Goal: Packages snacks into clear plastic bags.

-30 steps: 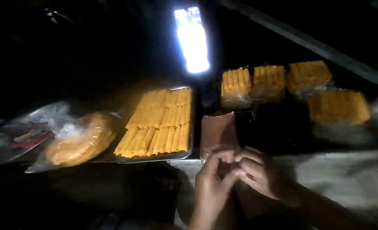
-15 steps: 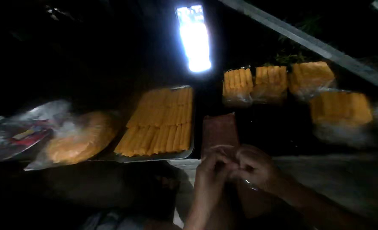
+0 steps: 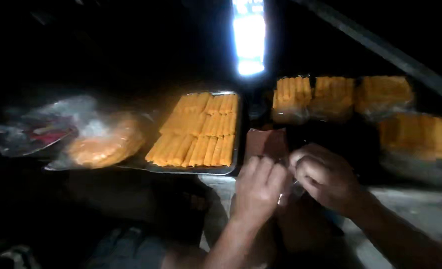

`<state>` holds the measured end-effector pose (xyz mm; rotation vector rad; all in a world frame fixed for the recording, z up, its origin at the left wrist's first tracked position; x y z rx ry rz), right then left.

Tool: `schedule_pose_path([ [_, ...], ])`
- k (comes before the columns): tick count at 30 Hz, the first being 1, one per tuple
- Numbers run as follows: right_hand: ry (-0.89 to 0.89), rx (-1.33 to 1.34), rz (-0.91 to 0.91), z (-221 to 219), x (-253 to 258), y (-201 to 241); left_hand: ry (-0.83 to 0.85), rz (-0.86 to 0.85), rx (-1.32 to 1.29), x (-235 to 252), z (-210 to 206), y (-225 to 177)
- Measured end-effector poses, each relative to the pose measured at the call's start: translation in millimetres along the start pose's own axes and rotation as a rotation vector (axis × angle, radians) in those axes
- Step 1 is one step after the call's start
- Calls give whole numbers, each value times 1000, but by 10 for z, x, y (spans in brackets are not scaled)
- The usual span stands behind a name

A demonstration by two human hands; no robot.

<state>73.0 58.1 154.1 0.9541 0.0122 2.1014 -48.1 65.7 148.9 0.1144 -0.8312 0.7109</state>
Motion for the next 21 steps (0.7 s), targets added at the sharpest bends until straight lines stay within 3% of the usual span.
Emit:
schedule_pose_path([
  [6, 119, -183, -335, 50, -143, -455, -70, 4, -79, -170, -123, 129],
  [11, 383, -123, -545, -387, -394, -948, 189, 40, -418, -424, -703, 312],
  [13, 530, -72, -631, -569, -463, -1148, 278, 111, -412, -514, -947, 422],
  [15, 584, -16, -572, -660, -414, -1230, 377, 233, -357, -577, -1166, 573],
  [17, 522, 43, -408, -680, -196, -1133, 445, 319, -306, -603, -1317, 719],
  [21, 479, 92, -32, -964, 489, -554, 456, 375, -230, -659, -1379, 808],
])
Point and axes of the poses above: each hand's wrist, its own x-axis towards the middle knuckle, its own z-axis out of the back of the hand, y = z × x, the point moved 9 cm from there along x, towards the middle knuckle, and after that the axes turned 10 degrees about y, right-handed, at the moved point
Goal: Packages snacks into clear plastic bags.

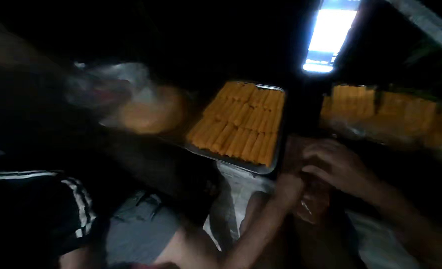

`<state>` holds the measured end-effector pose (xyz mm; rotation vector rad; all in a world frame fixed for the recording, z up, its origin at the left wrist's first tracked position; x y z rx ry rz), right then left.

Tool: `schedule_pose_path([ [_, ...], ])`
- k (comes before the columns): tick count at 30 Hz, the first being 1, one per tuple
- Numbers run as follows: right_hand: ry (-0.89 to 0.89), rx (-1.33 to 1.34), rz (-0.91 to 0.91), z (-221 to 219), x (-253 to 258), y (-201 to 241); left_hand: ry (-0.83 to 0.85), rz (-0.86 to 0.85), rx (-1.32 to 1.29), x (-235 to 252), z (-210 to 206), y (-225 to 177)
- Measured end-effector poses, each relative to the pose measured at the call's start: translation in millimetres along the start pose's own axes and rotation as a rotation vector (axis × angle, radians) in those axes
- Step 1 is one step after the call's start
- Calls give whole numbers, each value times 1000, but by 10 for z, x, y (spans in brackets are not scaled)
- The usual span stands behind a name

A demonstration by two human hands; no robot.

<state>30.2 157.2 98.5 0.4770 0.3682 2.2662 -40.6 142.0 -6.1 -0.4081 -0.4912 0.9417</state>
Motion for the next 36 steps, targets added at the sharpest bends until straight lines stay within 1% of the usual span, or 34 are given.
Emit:
schedule_pose_path([
  [1, 27, -34, 87, -75, 222, 151, -15, 20, 28, -21, 0, 3],
  [2, 97, -59, 134, -157, 451, 319, 26, 54, 32, -37, -13, 8],
  [5, 279, -110, 244, -465, 1110, 695, 34, 63, 63, -25, -6, 2],
  [6, 349, -102, 243, -583, 1322, 753, 38, 67, 53, -18, -14, 9],
  [7, 378, -109, 250, -695, 1522, 780, -24, 36, 52, -10, 8, 2],
  [9, 449, -130, 240, -901, 1841, 792, -77, -9, 35, -7, 58, -23],
  [11, 519, -176, 224, -1059, 2027, 783, -36, -13, 2, -2, 73, -33],
  [13, 549, -218, 244, -1152, 2103, 781, -18, -4, 0, 5, 67, -28],
  [14, 551, -230, 258, -1169, 2117, 789, 20, 20, -19, 5, 47, -14],
  [16, 500, -260, 319, -1147, 2139, 826, -14, 21, -43, -1, 73, -7],
  [17, 466, -267, 353, -1127, 2156, 842, 28, 55, -90, 2, 66, 11],
  [18, 462, -276, 379, -1116, 2174, 851, 104, 103, -139, 7, 27, 42],
  [19, 469, -284, 400, -1107, 2197, 862, 175, 162, -194, 8, -19, 84],
  [20, 489, -302, 411, -1101, 2223, 869, 208, 184, -220, 10, -54, 107],
  [23, 557, -329, 419, -1107, 2316, 893, 203, 197, -287, 5, -88, 142],
  [26, 640, -360, 405, -1130, 2349, 934, 209, 164, -308, 8, -118, 131],
  [28, 626, -367, 413, -1132, 2325, 943, 163, 117, -303, -1, -135, 129],
  [30, 623, -390, 419, -1108, 2295, 934, 190, 111, -322, 5, -148, 130],
  [31, 611, -370, 423, -1078, 2289, 925, 223, 122, -344, 7, -145, 133],
  [32, 591, -335, 428, -1044, 2296, 913, 213, 100, -329, 18, -143, 123],
  [34, 584, -276, 416, -1006, 2361, 891, 115, 60, -303, 24, -185, 135],
  [35, 577, -250, 395, -992, 2416, 897, 129, 73, -290, 27, -237, 145],
  [36, 567, -228, 385, -989, 2467, 914, 89, 50, -239, 34, -254, 128],
])
Point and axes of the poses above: each hand's wrist, its own x-axis towards the middle knuckle, its own z-axis out of the back of the hand, y = z × x, the point moved 9 cm from there along x, towards the middle knuckle, and after that the axes turned 10 degrees about y, right-handed, at the moved point
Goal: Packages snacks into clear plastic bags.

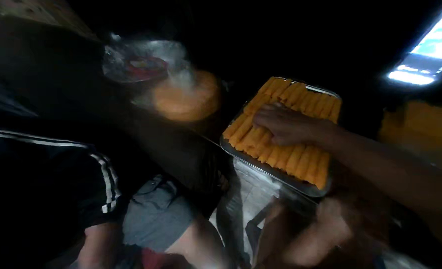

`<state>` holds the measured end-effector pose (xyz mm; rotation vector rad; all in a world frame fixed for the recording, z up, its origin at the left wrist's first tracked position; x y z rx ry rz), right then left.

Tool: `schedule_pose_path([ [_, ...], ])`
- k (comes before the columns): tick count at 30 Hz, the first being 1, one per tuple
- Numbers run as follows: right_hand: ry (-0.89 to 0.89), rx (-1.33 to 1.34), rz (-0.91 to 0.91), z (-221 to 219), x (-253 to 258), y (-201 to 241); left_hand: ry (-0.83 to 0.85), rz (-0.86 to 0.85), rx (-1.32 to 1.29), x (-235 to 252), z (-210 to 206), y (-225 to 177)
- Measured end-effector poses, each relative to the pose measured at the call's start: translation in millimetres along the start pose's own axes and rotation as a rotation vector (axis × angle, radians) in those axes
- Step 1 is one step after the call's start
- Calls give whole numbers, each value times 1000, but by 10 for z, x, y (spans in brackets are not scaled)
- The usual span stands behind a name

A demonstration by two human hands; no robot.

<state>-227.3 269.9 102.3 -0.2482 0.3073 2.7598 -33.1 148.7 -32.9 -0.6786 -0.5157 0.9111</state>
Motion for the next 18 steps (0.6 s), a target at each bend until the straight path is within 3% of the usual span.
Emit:
schedule_pose_path([
  [2, -44, 10, 26, 27, 110, 12, -34, -34, -3, -9, -11, -3],
  [4, -6, 6, 31, -36, 220, 10, 104, 61, -127, -31, -18, 47],
  [6, 5, -13, 51, -90, 286, 3, 109, 146, -264, -52, 3, 108],
  [8, -20, -53, 77, -96, 302, 0, 96, 165, -221, -30, -18, 123],
  [12, -18, -117, 108, -75, 321, 22, 493, 367, -133, -34, 22, 37],
  [15, -11, -163, 154, -58, 361, 51, 218, 180, -157, -45, 12, 33],
  [18, 43, -168, 160, -58, 393, 62, 122, 111, -50, -16, 51, -47],
])
Point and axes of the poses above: each hand's wrist, its own x-axis towards the middle knuckle, its own z-axis out of the back of the hand, y = z × x, the point moved 9 cm from there along x, towards the middle knuckle, and after that the axes turned 10 degrees about y, right-handed, at the moved point
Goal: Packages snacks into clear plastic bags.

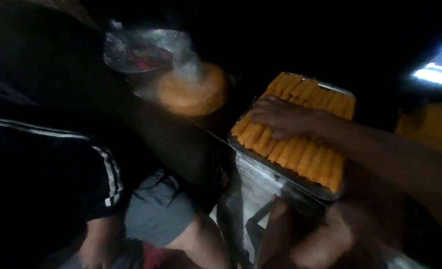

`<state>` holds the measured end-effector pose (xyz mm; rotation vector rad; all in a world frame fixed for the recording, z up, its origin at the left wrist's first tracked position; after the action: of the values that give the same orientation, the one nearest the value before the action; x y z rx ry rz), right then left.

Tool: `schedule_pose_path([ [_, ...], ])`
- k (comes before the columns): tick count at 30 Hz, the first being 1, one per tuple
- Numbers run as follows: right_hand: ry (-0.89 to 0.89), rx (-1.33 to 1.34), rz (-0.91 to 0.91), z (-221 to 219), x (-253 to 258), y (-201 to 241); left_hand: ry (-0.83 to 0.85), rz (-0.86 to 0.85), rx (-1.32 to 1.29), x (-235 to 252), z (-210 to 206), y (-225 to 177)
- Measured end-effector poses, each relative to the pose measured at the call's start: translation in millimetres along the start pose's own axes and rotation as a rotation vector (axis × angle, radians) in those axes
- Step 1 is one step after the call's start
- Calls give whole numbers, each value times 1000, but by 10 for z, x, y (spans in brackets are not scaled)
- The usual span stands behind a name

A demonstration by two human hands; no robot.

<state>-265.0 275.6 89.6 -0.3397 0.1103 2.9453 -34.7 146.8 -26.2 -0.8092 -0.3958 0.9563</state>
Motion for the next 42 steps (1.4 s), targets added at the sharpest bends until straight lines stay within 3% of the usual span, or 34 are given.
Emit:
schedule_pose_path([
  [2, -9, 7, 27, 10, 9, -12, 16, 24, 51, 40, -31, 16],
  [5, -28, 70, 28, 59, 12, -57, 311, 202, -71, 82, -108, 105],
  [11, -152, 243, 22, 176, 146, -188, -25, -102, 168, -51, 106, -175],
  [14, -31, 224, -6, 102, 279, -182, -136, -170, 187, -73, 117, -189],
  [19, 1, 215, -22, 113, 260, -128, 180, 30, 141, 107, -289, 115],
  [22, -61, 207, 40, 122, 225, -82, 84, -39, 118, -43, 65, -129],
  [25, -80, 146, 53, 115, 210, -34, 203, -30, 132, -31, 11, -111],
  [28, -39, 119, 47, 105, 240, -24, 29, -76, 168, 10, -32, -62],
  [32, -20, 105, 30, 118, 252, -34, 15, -56, 111, -56, 152, -167],
  [34, -48, 120, 56, 128, 253, -35, 77, 11, 107, -63, 138, -163],
  [36, -105, 185, 55, 170, 227, -48, 359, 103, 50, -80, 109, -165],
  [37, -153, 246, 43, 206, 198, -65, 402, 132, 33, -99, 130, -178],
  [42, -440, 653, -85, 421, -103, -212, 173, 80, 193, 5, -186, 81],
])
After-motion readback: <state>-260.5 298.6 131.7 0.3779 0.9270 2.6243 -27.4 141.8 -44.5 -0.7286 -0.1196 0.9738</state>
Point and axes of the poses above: each hand's wrist, its own x-axis towards the middle knuckle, its own z-axis out of the back of the hand, y = z × x, the point moved 9 cm from there along x, towards the middle knuckle, and after that the axes turned 10 degrees about y, right-handed, at the moved point
